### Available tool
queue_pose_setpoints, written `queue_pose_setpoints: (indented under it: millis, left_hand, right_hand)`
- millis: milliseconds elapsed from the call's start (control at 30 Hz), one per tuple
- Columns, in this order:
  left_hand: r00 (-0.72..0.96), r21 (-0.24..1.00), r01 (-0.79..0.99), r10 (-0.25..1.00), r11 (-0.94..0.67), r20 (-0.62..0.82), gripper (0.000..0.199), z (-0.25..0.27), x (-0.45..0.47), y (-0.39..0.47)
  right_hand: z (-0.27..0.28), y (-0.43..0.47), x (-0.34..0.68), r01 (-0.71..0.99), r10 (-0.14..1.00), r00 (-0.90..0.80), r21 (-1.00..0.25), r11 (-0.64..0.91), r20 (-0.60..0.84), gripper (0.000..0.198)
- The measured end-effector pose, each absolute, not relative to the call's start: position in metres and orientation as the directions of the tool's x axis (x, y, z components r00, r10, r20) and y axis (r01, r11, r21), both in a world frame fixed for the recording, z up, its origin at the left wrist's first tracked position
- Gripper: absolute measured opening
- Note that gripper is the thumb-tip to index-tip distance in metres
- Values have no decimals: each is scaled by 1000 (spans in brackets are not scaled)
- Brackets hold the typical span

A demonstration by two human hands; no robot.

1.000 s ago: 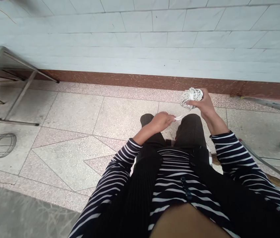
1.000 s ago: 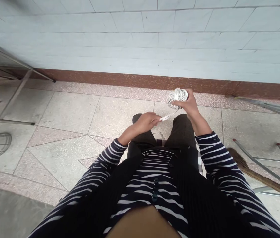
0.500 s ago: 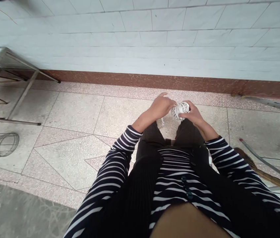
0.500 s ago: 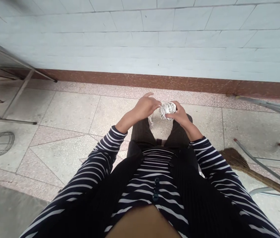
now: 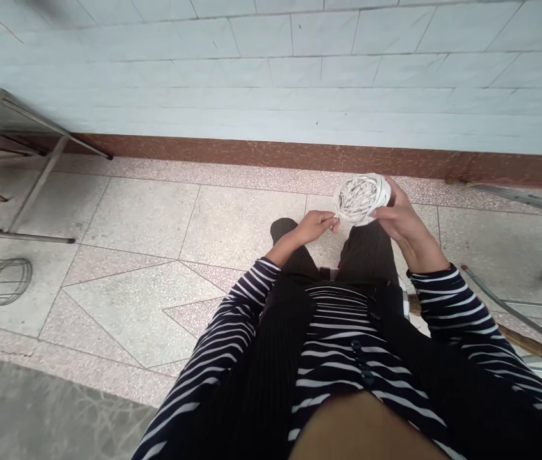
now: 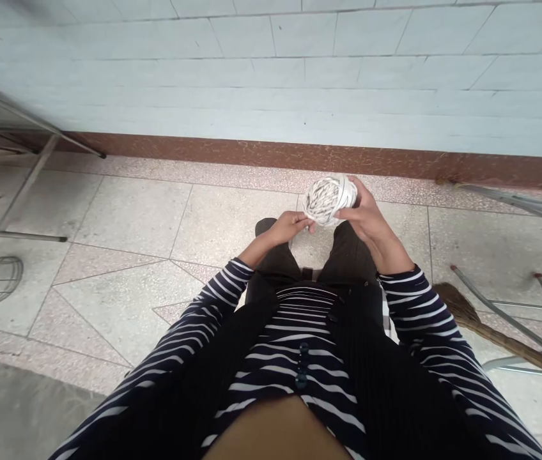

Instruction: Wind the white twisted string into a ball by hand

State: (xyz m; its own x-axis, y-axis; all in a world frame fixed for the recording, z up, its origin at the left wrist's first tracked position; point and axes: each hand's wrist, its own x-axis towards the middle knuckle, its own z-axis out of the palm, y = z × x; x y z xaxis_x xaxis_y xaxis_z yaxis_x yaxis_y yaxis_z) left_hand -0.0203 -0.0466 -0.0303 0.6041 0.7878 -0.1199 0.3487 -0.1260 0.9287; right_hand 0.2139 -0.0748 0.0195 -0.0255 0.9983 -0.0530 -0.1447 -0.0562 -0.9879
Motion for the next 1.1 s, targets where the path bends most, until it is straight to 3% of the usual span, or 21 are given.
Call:
queue_pose_setpoints:
  millis: [167,300,367,467,567,667,833,1100]
  left_hand:
    - [628,904,413,753,-106,-199,37,-13,-28,-72]
    - [652,843,485,739,-233,-171,37,4,-36,-71]
    - [654,773,520,752,-362,-87,33,12,-39,-63]
    - [667,653,548,744,-523,37,24,24,-42,-47]
    - [717,599,524,693,-605,72,23,35,-44,-33]
    - [751,641,461,655,-614,87,24,43,-43,-27]
    - [673,808,388,735,-444,81,24,37,-38,-26]
    - [440,967,250,895,-45,-72,25,-14,-34,-51]
  right_hand:
    - [2,-54,225,90,986,142,-994,69,82,89]
    - [-15,-53,216,376,964,187,-920,107,189,79]
    - [-22,-57,209,450,978,132,-889,86,161,75]
    - [-29,-65,200,472,999,-49,-881,25,2,72]
    - [-29,-74,198,401,955,-222,-911,-95,-198,70]
    - [-23,-82,200,199,868,-384,-947,-254,-314,66]
    - [-11,-93,202,-80,824,-470,-915,-396,-316,78]
    - [6,-104,195,-294,897,-382,-890,-348,-224,100]
